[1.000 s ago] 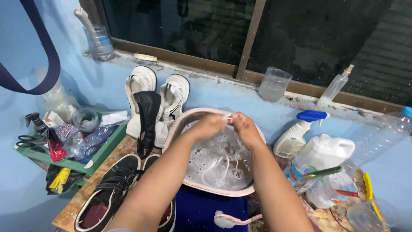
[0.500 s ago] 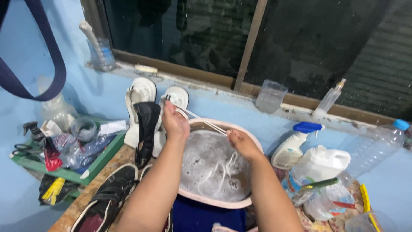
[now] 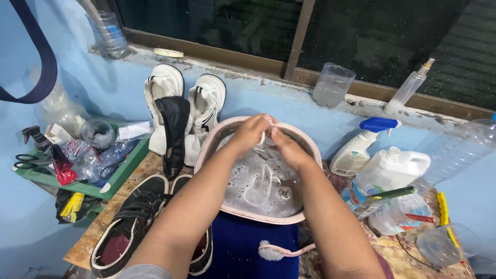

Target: Washing shoelaces in a basin of soapy water by hand and with a toothbrush.

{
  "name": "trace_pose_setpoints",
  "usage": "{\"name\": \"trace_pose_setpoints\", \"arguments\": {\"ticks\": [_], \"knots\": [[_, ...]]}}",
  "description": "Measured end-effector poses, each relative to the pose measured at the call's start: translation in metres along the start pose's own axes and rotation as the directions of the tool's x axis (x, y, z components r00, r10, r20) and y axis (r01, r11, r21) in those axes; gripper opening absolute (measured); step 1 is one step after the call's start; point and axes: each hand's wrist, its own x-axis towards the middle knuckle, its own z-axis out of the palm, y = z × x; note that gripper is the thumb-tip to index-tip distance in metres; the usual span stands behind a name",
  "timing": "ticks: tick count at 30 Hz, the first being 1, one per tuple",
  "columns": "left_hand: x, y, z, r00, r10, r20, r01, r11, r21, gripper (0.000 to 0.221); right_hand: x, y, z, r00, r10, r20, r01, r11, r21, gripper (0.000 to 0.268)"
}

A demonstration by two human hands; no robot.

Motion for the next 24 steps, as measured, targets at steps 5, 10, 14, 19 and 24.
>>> {"name": "trace_pose_setpoints", "arguments": {"ticks": [5,10,14,19,24], "knots": [[0.014,-0.001,0.004,0.992,0.11,0.054,-0.1,0.983,-0.155,0.033,0.039,0.045,-0.013,0.983,-0.181,-0.024,0.182,0.98,0.083,0.056],[0.04,-0.012,-0.026,0.991,0.016,-0.132,-0.077,0.876,-0.476,0.026,0.088,0.092,-0.024,0.91,-0.414,0.027,0.411,0.907,0.093,0.033],[0.053,-0.006,-0.059,0.838,0.009,-0.545,-0.452,0.571,-0.685,0.023,0.093,0.097,-0.038,0.934,-0.359,0.0,0.357,0.93,-0.086,0.028],[0.07,-0.026,-0.087,0.634,-0.001,-0.773,-0.727,0.339,-0.597,0.035,0.108,0.121,-0.049,0.966,-0.234,-0.105,0.223,0.969,-0.103,0.028],[0.111,-0.092,-0.07,0.814,0.079,-0.576,-0.267,0.931,-0.249,0.033,0.084,0.098,-0.042,0.96,-0.262,-0.101,0.276,0.946,0.168,0.029]]}}
